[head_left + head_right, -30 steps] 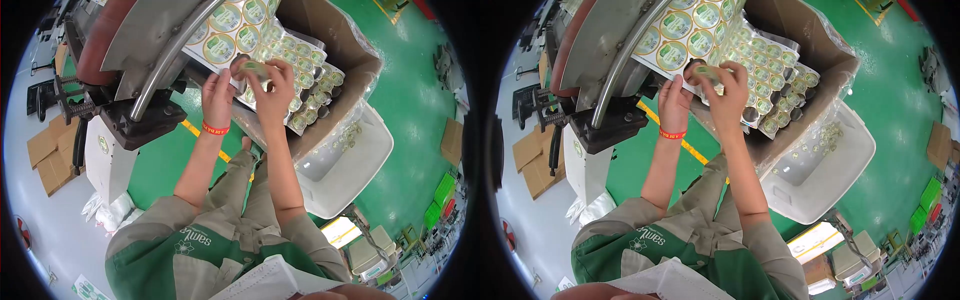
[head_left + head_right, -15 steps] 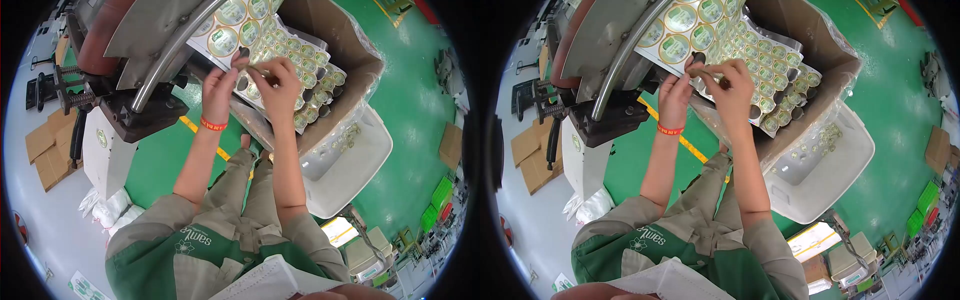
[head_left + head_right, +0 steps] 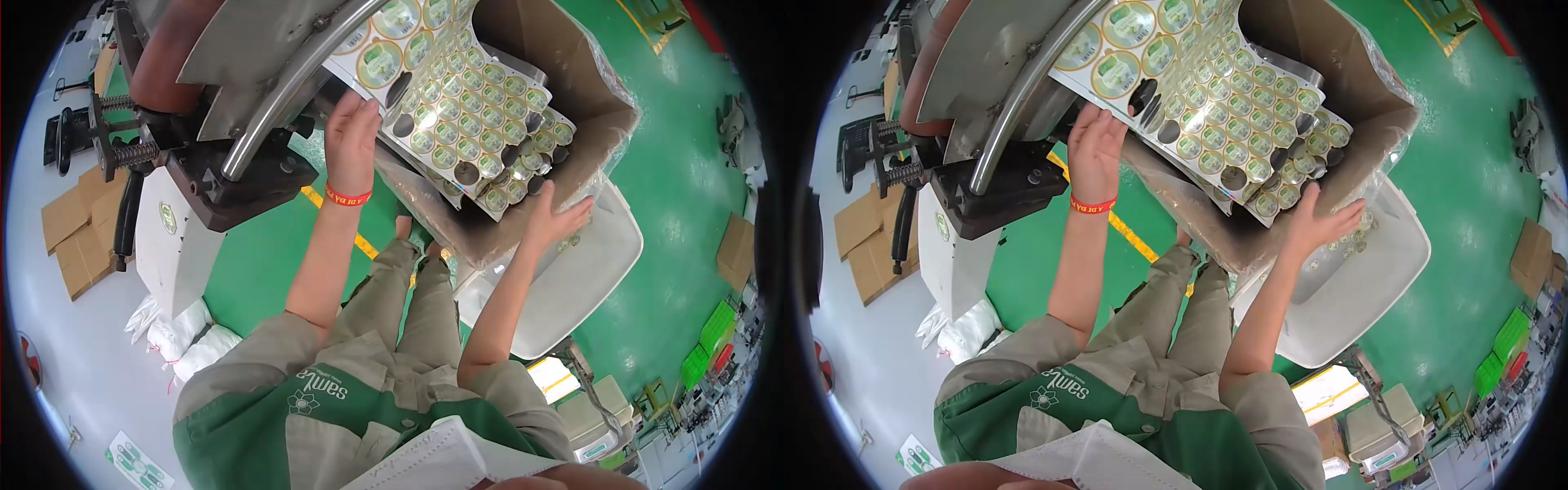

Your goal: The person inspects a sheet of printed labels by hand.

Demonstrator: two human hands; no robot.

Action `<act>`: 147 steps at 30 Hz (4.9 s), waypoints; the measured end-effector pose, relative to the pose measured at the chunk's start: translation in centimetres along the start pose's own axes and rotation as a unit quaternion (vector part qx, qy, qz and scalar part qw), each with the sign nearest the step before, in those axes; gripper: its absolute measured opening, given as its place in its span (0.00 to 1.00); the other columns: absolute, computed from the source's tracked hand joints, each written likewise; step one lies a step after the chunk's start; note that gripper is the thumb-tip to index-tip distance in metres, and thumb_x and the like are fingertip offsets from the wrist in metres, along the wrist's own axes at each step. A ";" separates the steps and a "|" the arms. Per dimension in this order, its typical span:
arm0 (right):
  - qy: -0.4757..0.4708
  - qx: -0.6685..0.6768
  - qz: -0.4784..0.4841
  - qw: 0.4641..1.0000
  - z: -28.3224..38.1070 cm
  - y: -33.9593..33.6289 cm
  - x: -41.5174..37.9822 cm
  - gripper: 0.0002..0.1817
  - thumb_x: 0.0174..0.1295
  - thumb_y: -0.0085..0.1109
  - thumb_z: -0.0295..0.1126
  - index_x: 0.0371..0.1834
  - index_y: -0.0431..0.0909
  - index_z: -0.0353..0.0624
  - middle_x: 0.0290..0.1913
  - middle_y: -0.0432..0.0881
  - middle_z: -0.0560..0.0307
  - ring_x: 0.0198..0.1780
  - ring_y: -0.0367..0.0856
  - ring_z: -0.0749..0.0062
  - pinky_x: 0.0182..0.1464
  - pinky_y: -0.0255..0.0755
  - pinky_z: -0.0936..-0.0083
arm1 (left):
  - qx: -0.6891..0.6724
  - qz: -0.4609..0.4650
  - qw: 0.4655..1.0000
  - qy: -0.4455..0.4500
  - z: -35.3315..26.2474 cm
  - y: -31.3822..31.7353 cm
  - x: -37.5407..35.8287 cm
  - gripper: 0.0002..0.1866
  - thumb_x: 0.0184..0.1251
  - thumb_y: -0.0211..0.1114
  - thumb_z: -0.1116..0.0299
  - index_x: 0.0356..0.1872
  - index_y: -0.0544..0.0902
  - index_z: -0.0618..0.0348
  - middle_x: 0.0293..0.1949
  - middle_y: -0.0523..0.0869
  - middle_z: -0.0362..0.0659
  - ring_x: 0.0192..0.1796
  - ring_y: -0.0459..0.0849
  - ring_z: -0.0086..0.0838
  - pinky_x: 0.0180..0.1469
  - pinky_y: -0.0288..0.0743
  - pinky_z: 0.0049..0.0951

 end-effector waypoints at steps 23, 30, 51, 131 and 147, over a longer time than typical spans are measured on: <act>-0.080 -0.432 -0.008 0.898 -1.3 1.9 -0.6 0.48 0.55 0.62 0.38 0.72 0.42 0.35 0.67 0.58 0.36 0.65 0.62 0.43 0.62 0.63 0.58 | 0.004 -0.005 1.000 0.015 -1.0 1.1 0.5 0.15 0.66 0.53 0.75 0.53 0.75 0.61 0.53 0.79 0.42 0.56 0.76 0.29 0.60 0.66 0.31; -0.102 0.158 0.076 0.979 10.8 10.1 -3.0 0.30 0.55 0.66 0.29 0.61 0.68 0.36 0.62 0.69 0.49 0.61 0.69 0.65 0.63 0.61 0.71 | -0.022 -0.027 0.999 0.014 -0.3 0.9 0.7 0.06 0.68 0.56 0.70 0.41 0.78 0.57 0.43 0.81 0.37 0.45 0.78 0.23 0.52 0.70 0.28; 0.034 0.413 0.068 0.908 16.2 7.5 -2.6 0.09 0.66 0.55 0.32 0.43 0.70 0.40 0.35 0.79 0.55 0.19 0.77 0.75 0.19 0.71 0.81 | 0.028 0.040 0.999 0.001 -1.5 2.6 -0.2 0.26 0.74 0.42 0.59 0.63 0.64 0.69 0.61 0.72 0.53 0.63 0.72 0.44 0.66 0.63 0.42; -0.103 -0.215 0.032 0.971 -1.9 1.2 -0.9 0.36 0.57 0.48 0.21 0.70 0.46 0.30 0.69 0.53 0.30 0.70 0.54 0.40 0.71 0.49 0.61 | -0.056 -0.010 0.997 -0.047 0.2 -1.1 1.5 0.21 0.72 0.46 0.62 0.60 0.68 0.62 0.58 0.74 0.50 0.64 0.68 0.44 0.69 0.55 0.48; -0.102 -0.226 0.025 0.968 -4.6 3.4 1.2 0.34 0.57 0.45 0.21 0.70 0.51 0.33 0.69 0.57 0.35 0.70 0.55 0.45 0.71 0.51 0.66 | -0.013 -0.023 0.997 -0.067 1.8 -0.6 3.3 0.19 0.70 0.47 0.62 0.56 0.72 0.62 0.51 0.78 0.47 0.59 0.73 0.39 0.65 0.63 0.44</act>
Point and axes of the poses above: each hand's wrist, its own x-axis towards the middle knuckle, its own y-axis out of the palm, z = x × y, the point moved 10 cm from there along x, towards the middle knuckle
